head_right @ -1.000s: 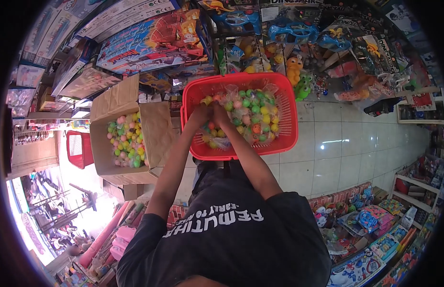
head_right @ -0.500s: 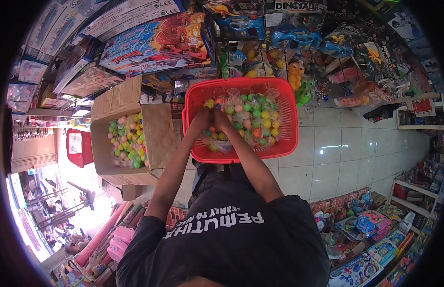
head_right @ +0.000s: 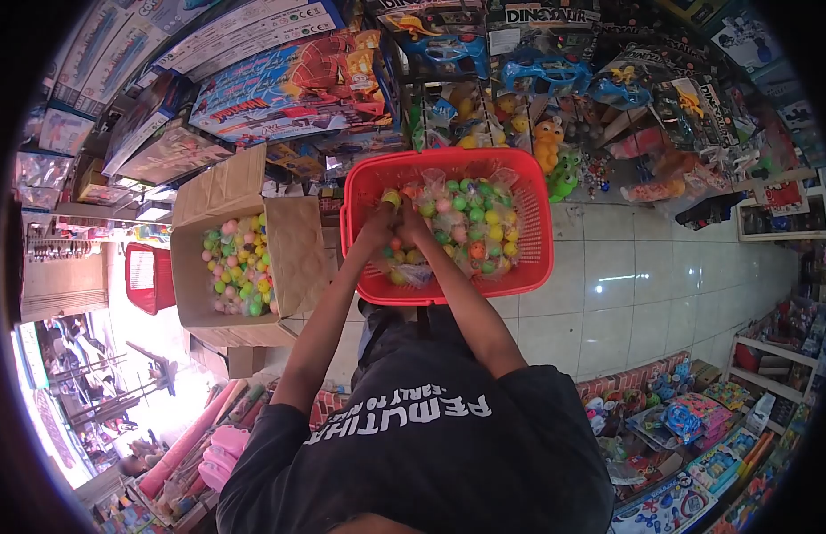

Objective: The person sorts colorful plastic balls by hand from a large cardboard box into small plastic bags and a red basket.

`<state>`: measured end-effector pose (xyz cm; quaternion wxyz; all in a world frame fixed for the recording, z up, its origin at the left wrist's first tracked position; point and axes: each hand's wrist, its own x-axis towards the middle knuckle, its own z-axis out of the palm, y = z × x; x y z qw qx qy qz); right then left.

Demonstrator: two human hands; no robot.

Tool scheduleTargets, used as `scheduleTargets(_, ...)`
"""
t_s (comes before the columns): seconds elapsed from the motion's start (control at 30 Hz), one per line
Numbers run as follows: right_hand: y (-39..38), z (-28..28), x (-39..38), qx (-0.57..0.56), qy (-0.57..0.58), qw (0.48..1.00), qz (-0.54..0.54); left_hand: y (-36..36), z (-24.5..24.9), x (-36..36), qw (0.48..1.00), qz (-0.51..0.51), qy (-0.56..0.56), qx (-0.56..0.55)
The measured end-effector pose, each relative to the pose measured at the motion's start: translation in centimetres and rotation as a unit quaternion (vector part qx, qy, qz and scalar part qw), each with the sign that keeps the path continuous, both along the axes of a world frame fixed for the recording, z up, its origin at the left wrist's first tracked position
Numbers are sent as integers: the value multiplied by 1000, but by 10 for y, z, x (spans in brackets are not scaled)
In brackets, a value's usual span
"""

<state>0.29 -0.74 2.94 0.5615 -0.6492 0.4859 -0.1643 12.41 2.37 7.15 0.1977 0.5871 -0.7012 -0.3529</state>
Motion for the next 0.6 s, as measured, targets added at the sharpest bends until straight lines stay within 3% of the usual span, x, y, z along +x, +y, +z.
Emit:
scheduleTargets(0.07, 1, 11, 0, -13, 5, 1000, -6, -2, 3, -2, 990, 78, -2, 116)
scheduleTargets(0.1, 2, 17, 1, -24, 10, 1000, -11, -2, 4, -3, 990, 78, -2, 116)
scheduleTargets(0.17, 2, 15, 5, -34, 25, 999, -13, -3, 2, -3, 988, 130, -75, 26)
scheduleTargets(0.3, 8, 13, 8, -54, 60, 997, -9, -4, 4, -4, 985, 154, -58, 49)
scheduleTargets(0.4, 7, 15, 8, -43, 23, 999, 13, -5, -3, 0, 990, 131, -37, -34)
scheduleTargets(0.5, 5, -1, 11, -78, 57, 994, 44, -7, -1, -2, 984, 161, 66, -29)
scheduleTargets(0.6, 9, 69, 6, -69, 36, 993, 92, -16, -30, 3, 965, 212, 155, -10)
